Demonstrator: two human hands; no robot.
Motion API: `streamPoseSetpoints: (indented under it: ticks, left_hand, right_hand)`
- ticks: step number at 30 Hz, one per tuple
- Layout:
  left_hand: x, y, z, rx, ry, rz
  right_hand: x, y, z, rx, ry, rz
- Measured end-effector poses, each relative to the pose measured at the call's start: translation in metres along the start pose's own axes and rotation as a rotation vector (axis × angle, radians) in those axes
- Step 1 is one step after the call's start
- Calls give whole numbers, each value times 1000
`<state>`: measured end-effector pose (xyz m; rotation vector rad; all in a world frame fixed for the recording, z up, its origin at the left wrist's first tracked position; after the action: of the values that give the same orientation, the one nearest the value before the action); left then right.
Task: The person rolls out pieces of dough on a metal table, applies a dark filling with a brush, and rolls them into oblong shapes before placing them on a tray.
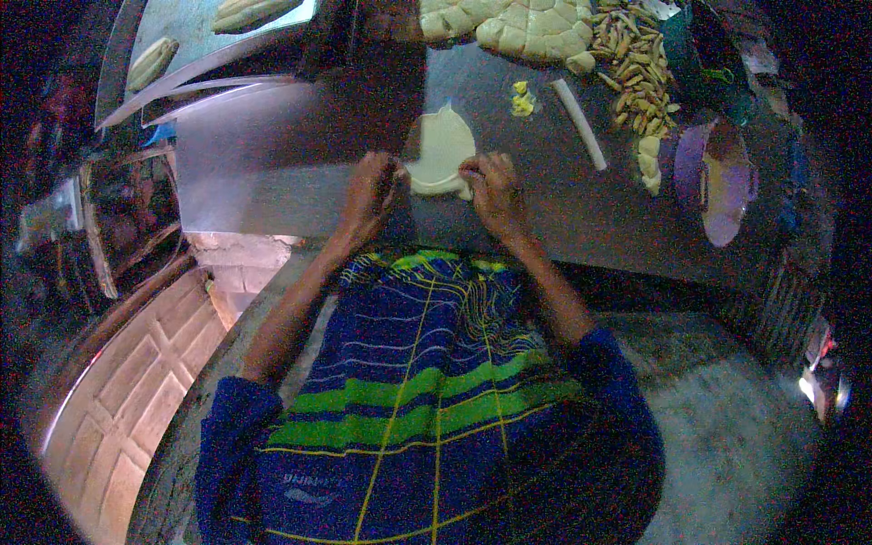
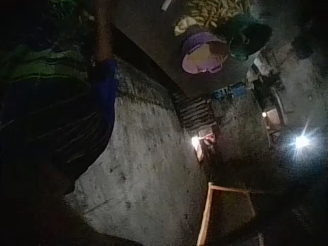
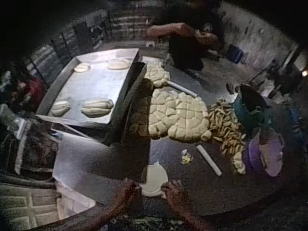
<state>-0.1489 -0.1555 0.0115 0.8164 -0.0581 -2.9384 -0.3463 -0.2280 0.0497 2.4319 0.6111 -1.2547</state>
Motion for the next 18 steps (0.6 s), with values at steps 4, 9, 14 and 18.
streamPoseSetpoints:
  ticks: [4, 9, 14, 18]
  left_hand:
    - [5, -2, 5, 99, 137, 79]
    - [10, -13, 0, 112, 107, 32]
    - [11, -28, -19, 202, 65, 57]
    - [-1, -30, 22, 280, 230, -46]
  right_hand:
    - [5, -8, 3, -124, -79, 134]
    - [21, -32, 18, -238, -115, 99]
    - [13, -35, 4, -270, -215, 103]
    - [1, -38, -14, -255, -330, 61]
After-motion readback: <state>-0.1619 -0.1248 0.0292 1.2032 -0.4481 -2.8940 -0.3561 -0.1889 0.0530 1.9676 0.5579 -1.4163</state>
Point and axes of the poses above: each hand's wrist, its own y-axis towards the middle knuckle, its own x-axis out of the palm, z = x × y, the point moved 6 cm from there along y, towards the middle knuckle, and after that the axes turned 7 degrees about -y, right-handed, at the moved point
